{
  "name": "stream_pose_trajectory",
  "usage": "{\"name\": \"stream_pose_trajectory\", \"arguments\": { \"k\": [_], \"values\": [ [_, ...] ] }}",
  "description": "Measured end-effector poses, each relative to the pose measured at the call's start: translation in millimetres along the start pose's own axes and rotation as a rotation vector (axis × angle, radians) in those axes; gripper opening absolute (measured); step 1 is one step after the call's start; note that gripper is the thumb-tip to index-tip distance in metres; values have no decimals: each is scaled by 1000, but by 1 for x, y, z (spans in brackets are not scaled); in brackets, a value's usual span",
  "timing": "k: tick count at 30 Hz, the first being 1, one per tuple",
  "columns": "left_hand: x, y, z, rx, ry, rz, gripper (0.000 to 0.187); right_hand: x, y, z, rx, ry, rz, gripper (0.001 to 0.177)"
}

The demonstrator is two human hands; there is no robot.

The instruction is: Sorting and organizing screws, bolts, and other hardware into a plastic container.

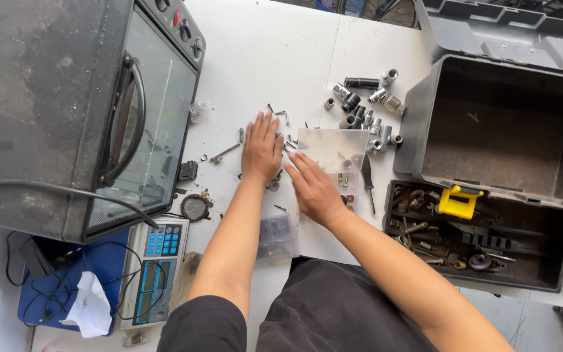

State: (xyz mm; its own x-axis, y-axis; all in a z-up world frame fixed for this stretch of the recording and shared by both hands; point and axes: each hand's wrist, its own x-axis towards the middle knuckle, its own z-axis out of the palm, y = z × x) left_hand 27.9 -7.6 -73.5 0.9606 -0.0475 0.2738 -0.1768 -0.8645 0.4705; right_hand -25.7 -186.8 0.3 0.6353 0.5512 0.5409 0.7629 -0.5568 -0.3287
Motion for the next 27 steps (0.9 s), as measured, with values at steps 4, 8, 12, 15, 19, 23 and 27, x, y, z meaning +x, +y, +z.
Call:
{"name": "stream_pose_trajectory", "arguments": {
  "k": [4, 8, 12, 15, 19, 23, 27],
  "values": [
    [-11, -18, 10, -19, 104, -5, 49, 39, 4, 50, 40, -44, -14, 50],
    [-13, -16, -27, -291, 374, -87, 38, 77, 9, 87, 211, -103, 200, 56],
    [-21, -16, -62, -184, 486, -304, 31, 102, 16, 115, 66, -286, 704, 69],
    [-27, -50, -33, 137, 227, -275, 51, 122, 30, 118, -7, -570, 966, 78],
    [-32, -34, -38, 171, 59, -211, 53, 104, 18, 124, -59, -658, 884, 73],
    [-45, -25, -33, 110, -112, -206, 57, 74, -1, 118, 149, -592, 665, 68],
    [-68, -1, -42, 127, -142, -159, 58, 39, -16, 109, 276, -506, 574, 74]
  ]
}}
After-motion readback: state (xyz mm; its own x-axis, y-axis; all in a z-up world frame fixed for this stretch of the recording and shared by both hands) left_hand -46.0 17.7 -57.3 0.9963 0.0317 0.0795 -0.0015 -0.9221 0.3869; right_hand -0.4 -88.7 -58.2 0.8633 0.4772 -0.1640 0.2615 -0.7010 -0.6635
